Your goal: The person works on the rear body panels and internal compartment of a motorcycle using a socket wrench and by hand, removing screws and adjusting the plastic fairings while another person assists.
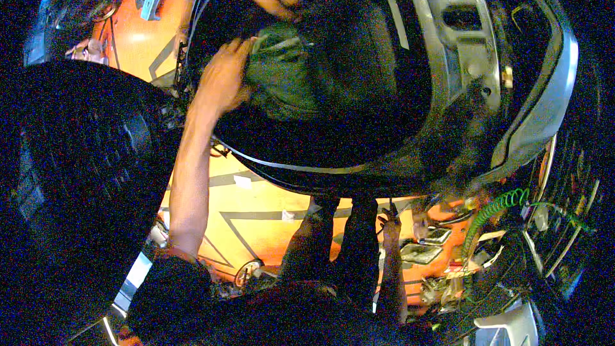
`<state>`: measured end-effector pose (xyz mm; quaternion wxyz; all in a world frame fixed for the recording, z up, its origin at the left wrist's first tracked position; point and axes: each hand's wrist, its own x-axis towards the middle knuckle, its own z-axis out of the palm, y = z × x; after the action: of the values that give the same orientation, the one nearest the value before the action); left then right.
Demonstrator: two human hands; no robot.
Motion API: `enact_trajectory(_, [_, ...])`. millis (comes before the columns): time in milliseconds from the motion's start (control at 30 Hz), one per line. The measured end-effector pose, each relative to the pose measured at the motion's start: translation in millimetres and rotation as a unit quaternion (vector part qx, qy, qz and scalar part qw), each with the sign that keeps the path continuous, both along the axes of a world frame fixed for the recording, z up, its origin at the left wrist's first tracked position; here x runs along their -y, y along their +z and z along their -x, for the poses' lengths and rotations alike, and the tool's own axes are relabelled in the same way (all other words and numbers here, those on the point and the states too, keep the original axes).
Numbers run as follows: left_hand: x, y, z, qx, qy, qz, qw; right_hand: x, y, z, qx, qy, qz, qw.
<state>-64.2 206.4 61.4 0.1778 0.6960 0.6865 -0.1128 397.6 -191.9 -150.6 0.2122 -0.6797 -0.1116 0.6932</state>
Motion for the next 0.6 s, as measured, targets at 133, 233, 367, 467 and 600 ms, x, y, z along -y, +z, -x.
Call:
enact_trajectory(133, [72, 21, 54, 0.058, 0.014, -0.099, 0.993, -2, -4, 3, -0.034, -0.054, 0.019, 0.998])
enact_trajectory(233, [115, 43, 85, 0.026, 0.090, -0.160, 0.983, -22, 12, 16, -0.002, -0.024, 0.097, 0.995])
enact_trajectory(367, [141, 49, 121, 0.052, 0.209, -0.263, 0.941, 21, -24, -18, -0.151, -0.180, 0.047, 0.971])
enact_trajectory(467, [163, 48, 148, 0.110, 0.311, -0.336, 0.882, 2, -13, 8, 0.042, -0.049, 0.098, 0.993])
enact_trajectory(600, [133, 57, 128, 0.280, 0.545, -0.322, 0.722, -14, 9, 10, 0.035, -0.016, 0.061, 0.997])
